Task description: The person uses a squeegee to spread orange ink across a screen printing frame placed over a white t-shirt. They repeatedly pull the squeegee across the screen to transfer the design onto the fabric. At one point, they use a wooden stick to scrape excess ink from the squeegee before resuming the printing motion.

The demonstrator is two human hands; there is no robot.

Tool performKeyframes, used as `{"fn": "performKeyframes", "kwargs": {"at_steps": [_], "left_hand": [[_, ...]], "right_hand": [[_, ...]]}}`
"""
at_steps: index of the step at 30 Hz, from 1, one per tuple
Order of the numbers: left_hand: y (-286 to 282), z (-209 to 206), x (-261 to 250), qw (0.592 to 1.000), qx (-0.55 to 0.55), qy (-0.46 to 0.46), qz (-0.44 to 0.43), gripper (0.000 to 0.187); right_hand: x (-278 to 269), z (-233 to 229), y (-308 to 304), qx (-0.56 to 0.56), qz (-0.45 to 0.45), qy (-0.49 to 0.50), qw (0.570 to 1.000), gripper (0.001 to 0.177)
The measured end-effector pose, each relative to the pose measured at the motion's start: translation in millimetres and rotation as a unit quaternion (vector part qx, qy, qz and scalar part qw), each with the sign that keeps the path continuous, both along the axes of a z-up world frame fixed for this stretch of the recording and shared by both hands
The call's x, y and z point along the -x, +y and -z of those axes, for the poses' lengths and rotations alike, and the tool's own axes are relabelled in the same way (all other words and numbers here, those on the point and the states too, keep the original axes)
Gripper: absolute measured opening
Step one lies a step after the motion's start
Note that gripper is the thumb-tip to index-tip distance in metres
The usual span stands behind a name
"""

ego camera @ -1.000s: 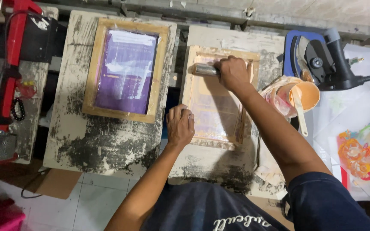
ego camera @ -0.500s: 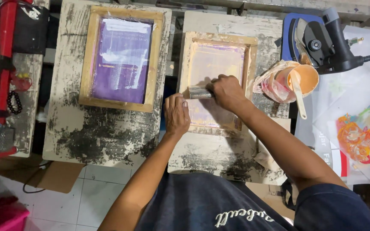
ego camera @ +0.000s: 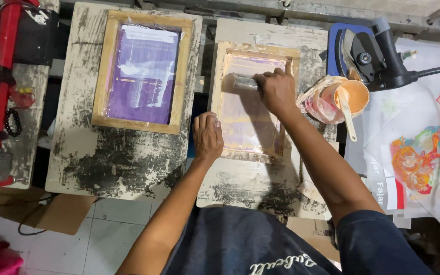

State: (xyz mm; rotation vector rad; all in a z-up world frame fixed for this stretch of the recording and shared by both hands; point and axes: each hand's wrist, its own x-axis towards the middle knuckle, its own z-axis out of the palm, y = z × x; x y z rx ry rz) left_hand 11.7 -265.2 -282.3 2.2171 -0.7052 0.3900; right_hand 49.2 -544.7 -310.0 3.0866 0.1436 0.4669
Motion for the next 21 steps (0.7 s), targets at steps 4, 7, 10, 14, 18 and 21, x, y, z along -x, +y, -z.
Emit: {"fn": "performKeyframes", "kwargs": {"at_steps": [4,7,10,14,18,21], "left_hand": [[2.5,-3.8,-2.5,1.0,-0.003,-0.01,0.002,0.028],[2.4,6.1,-3.7,1.0,-0.002,0.006,0.002,0.027],[2.5,5.2,-4.9,1.0,-0.008,0.006,0.006,0.027],[3.9,4.7,-6.0,1.0,-0.022,0.007,-0.003,0.027],[-0.1,8.2,-7.1,1.0,-0.019,0.011,0.002,0.027],[2.1,11.8,-5.3,1.0,-0.027,0.014,-0.006,0.025]], "right_hand": [[16.5,-7.4,29.8,0.007,0.024,-0.017,1.0,0.008],[40.2,-14.9,30.2,-0.023,-0.003,0.052,0.998,0.007],[30.0,-17.5,7.3,-0.021,-0.013,0.09,0.996,0.011],[-21.5,2.0,-19.4,-0.004,0.003,0.076,0.997,0.019],[-49.0,27.4,-27.8,0.016,0.016,0.094,0.995,0.017],[-38.7,61.6,-29.1,0.014,0.009,0.122,0.992,0.015]]}}
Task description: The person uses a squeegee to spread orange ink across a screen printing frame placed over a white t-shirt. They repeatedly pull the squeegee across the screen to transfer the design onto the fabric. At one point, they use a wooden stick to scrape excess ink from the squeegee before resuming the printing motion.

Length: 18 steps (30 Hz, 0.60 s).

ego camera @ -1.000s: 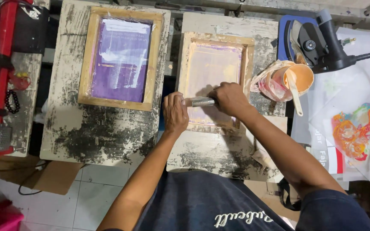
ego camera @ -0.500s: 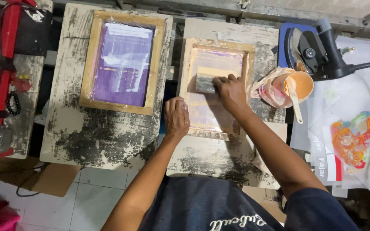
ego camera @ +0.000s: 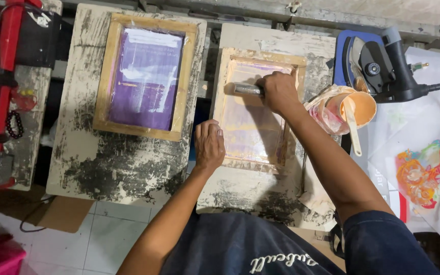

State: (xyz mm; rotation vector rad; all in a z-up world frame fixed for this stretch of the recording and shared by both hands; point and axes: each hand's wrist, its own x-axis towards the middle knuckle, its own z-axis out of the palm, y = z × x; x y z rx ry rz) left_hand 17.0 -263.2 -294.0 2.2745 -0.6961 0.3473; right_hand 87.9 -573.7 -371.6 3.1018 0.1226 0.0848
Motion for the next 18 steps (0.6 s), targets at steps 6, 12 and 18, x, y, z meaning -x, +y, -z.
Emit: {"fn": "performKeyframes", "kwargs": {"at_steps": [6,12,18], "left_hand": [[-1.2,-4.8,1.2,1.0,-0.001,0.007,0.008,0.026],[-1.4,-9.8,-0.8,1.0,-0.001,0.003,0.008,0.026],[-1.6,-7.9,-0.7,1.0,-0.004,-0.003,0.013,0.028]], "right_hand": [[79.5,-82.3,59.2,-0.061,-0.043,0.065,0.995,0.003],[53.9,-67.4,23.8,-0.079,0.001,0.077,0.994,0.01],[38.8,-43.2,42.1,-0.029,0.007,-0.139,0.99,0.012]]}}
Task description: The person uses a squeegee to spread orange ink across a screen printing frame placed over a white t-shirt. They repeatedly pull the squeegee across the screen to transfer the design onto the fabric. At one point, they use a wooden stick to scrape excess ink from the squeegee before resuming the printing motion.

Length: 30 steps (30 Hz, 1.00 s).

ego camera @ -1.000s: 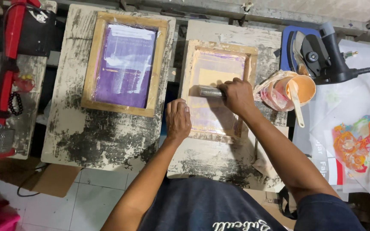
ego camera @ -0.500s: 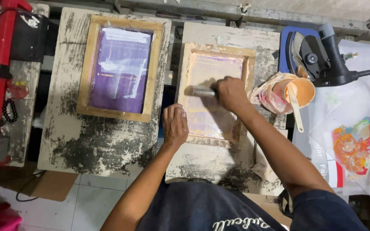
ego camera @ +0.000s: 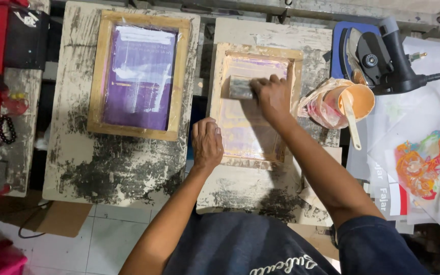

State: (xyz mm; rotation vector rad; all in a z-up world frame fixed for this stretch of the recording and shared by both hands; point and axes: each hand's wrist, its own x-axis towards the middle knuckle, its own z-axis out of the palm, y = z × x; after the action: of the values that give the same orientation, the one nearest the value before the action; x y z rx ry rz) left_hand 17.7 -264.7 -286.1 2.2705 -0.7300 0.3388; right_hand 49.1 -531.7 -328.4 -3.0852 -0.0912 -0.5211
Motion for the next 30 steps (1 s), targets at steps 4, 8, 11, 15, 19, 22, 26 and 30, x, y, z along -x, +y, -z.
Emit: {"fn": "performKeyframes", "kwargs": {"at_steps": [4,8,11,15,19,22,26,30], "left_hand": [[-0.3,7.0,-0.8,1.0,0.005,0.022,-0.01,0.027],[0.9,3.7,-3.7,1.0,-0.013,0.013,0.003,0.026],[-0.9,4.8,-1.3,1.0,-0.012,0.013,-0.001,0.028],[-0.4,-5.6,0.3,1.0,0.002,0.011,-0.005,0.027],[-0.6,-9.0,-3.1,1.0,-0.002,0.002,0.008,0.032],[1.0,-10.0,-2.7,1.0,-0.01,-0.004,0.005,0.03],[0.1,1.0,-2.0,1.0,-0.002,0.016,0.001,0.026],[1.8,13.5,2.9,1.0,-0.018,0.019,-0.013,0.023]], "right_hand": [[45.3,-35.8,33.7,-0.023,-0.012,0.05,0.998,0.015],[30.7,-49.1,11.0,-0.046,-0.024,0.134,0.99,0.004],[-5.2,-38.3,-13.7,-0.029,0.005,0.105,0.994,0.004],[-45.9,-24.2,-21.8,-0.002,0.022,0.093,0.995,0.007],[-52.3,4.6,-26.4,-0.005,0.014,0.133,0.991,0.014],[-20.8,-12.3,-6.0,-0.028,-0.023,0.134,0.99,0.014],[33.2,-28.6,20.3,-0.056,-0.022,0.171,0.983,0.009],[51.3,-50.2,29.5,-0.093,-0.016,0.211,0.973,0.009]]}}
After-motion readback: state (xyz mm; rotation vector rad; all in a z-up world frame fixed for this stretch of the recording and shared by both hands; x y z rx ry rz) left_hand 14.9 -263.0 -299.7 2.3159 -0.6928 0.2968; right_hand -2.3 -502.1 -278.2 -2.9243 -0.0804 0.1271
